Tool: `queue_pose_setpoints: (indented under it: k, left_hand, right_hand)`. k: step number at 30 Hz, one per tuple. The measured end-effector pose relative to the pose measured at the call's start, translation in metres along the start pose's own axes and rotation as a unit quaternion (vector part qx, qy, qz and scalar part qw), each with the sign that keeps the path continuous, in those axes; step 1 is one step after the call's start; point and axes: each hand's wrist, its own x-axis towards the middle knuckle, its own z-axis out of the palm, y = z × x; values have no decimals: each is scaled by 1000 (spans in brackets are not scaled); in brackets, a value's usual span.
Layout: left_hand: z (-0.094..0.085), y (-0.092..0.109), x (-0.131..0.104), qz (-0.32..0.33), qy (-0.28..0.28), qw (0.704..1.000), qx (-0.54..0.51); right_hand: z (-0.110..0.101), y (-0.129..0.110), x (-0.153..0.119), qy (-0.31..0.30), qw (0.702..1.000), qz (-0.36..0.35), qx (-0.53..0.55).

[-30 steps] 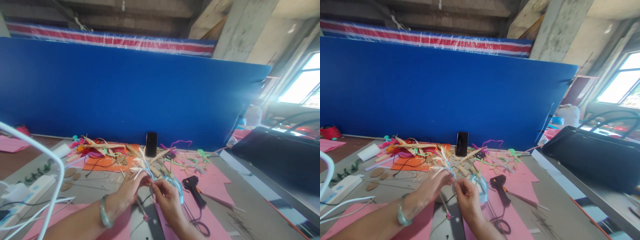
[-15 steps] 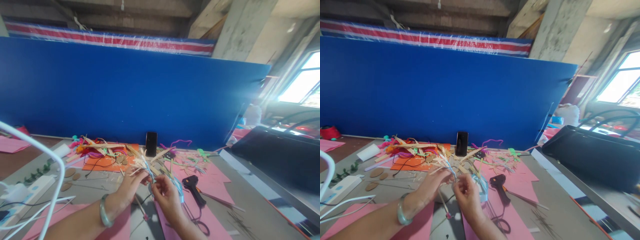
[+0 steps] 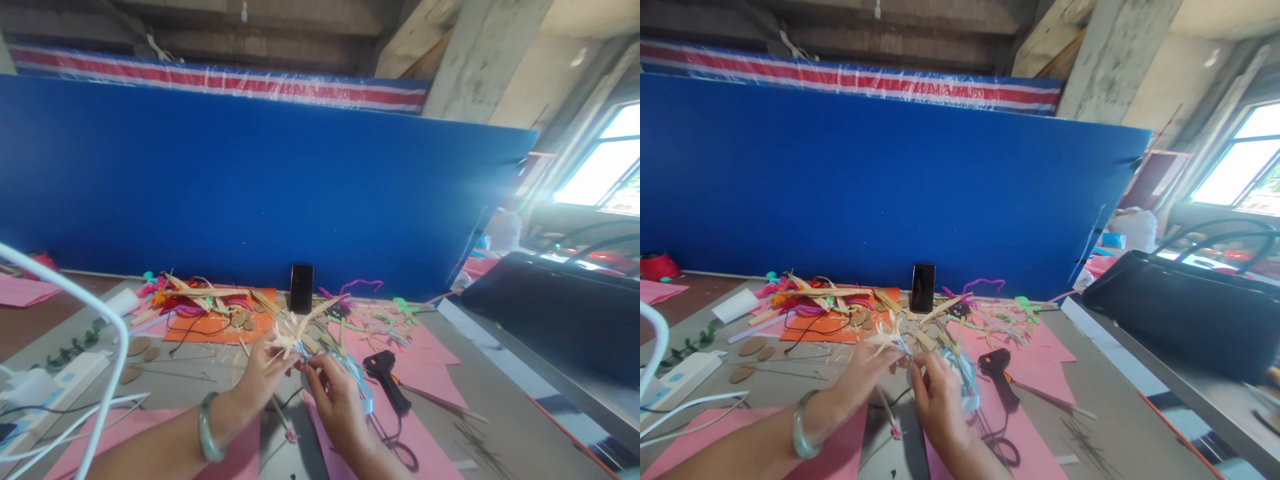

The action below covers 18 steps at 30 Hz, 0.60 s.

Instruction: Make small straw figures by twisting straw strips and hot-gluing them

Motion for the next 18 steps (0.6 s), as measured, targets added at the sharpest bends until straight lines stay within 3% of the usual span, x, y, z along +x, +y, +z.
queue_pose_setpoints:
  k: [8, 13, 18]
  left_hand:
    - [-3, -1, 1, 15, -20, 999, 23]
    - [-3, 11, 4, -20, -34, 997, 71]
    - [-10, 9, 11, -33, -68, 995, 72]
  right_hand:
    - [0, -8, 1, -8, 1000, -13, 9]
    - [2, -7, 2, -33, 997, 21, 65]
    - [3, -6, 3, -66, 982, 91, 155]
